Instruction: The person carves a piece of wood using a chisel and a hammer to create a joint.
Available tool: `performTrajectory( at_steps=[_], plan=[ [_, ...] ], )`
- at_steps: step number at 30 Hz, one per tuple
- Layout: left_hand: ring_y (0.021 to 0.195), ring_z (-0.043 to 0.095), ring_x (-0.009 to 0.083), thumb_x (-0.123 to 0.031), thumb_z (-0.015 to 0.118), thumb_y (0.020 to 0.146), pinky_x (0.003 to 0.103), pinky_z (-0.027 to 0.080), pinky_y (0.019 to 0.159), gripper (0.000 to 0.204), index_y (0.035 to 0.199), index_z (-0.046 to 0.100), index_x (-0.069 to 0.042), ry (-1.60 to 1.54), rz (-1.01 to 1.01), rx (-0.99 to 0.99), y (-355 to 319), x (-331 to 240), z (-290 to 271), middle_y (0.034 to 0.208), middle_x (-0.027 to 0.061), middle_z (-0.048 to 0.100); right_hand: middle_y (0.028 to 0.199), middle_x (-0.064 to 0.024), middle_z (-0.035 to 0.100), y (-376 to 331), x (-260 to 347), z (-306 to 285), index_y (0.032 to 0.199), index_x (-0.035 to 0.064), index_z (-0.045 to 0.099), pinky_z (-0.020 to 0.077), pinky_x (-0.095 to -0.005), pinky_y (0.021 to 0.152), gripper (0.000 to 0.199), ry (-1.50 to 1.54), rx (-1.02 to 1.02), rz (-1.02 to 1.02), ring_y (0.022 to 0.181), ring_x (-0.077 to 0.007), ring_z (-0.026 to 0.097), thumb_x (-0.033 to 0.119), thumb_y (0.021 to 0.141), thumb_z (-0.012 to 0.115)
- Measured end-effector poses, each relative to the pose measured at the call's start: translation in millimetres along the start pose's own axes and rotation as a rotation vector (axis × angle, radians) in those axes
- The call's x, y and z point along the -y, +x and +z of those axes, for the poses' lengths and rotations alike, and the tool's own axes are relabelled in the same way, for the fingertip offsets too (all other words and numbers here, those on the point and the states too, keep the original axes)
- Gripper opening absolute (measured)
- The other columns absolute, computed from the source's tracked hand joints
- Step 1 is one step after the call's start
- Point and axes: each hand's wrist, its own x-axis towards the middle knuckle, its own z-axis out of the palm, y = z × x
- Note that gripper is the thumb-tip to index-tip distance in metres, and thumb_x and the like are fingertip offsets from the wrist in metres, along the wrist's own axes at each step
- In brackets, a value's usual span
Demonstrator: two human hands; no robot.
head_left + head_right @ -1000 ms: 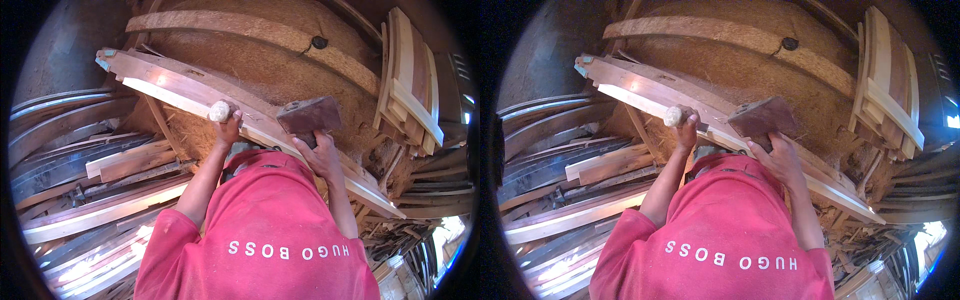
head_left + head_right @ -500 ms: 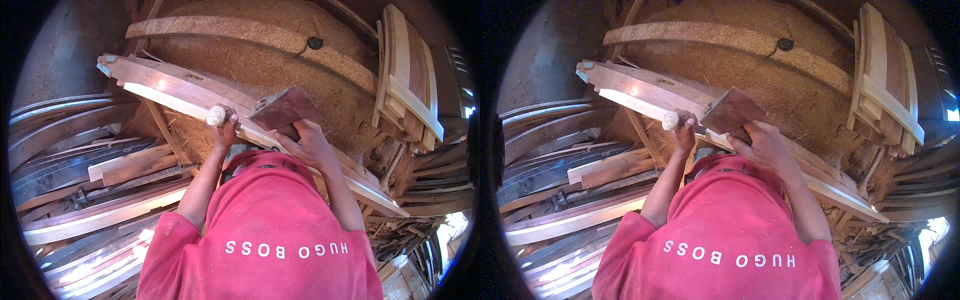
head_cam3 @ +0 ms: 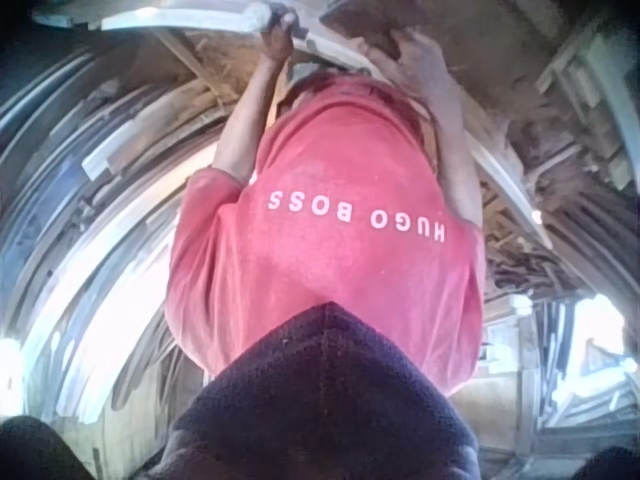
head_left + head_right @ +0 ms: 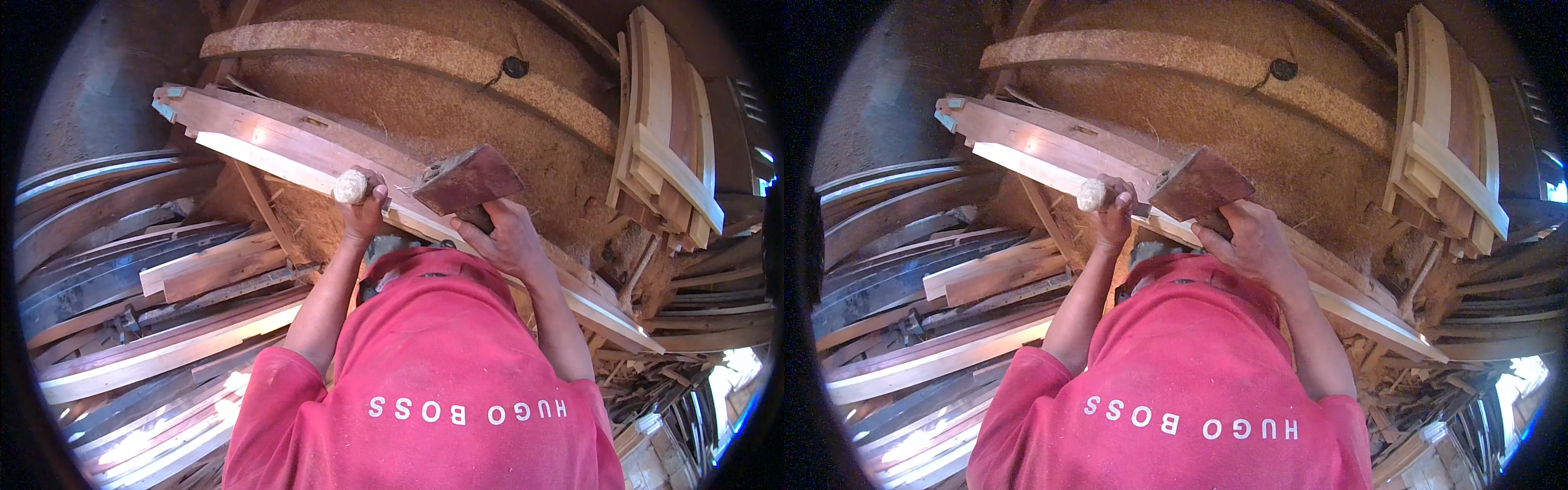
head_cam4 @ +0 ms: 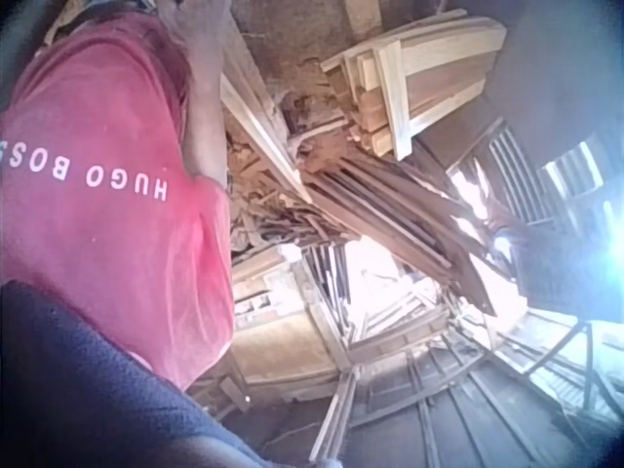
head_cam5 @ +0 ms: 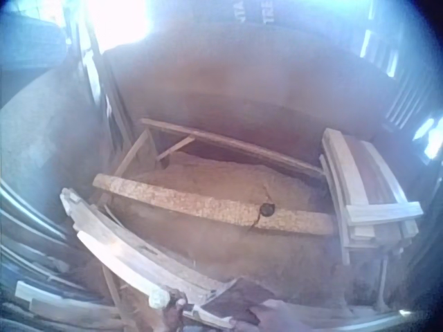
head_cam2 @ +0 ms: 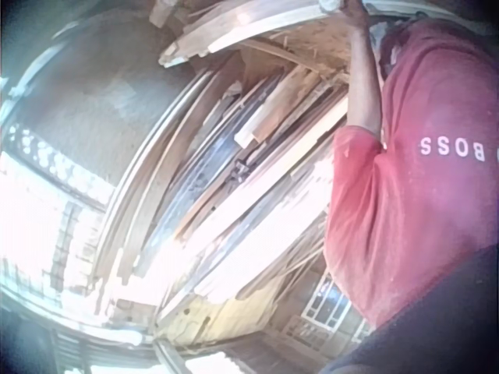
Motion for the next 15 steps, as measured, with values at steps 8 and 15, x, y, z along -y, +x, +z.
performTrajectory(
  at_steps=[8,15],
  plan=[
    [0.060,0.050,0.0143,-0.014,0.070,0.083,0.030,0.041,0.056,0.022,0.074,0.052,-0.006,0.330,0.121,0.073,1,9,-5,0.067,0.0015,0.052,0.079,-0.0225,0.062,4,4,-5,0.083,-0.0006,0.061,0.0505,-0.0485,0.067,0.038,0.014,0.052,0.047,0.076,-0.0427,0.063,0.035,0.086,0.075],
    [0.066,0.057,0.0193,-0.005,0.068,0.077,0.032,0.046,0.063,0.011,0.074,0.058,-0.003,0.343,0.113,0.053,-1,-1,6,0.071,0.0054,0.056,0.076,-0.0231,0.061,6,8,-4,0.076,-0.0022,0.060,0.0495,-0.0486,0.067,0.043,0.038,-0.014,-0.010,0.074,-0.0430,0.062,0.037,0.086,0.073]
  ],
)
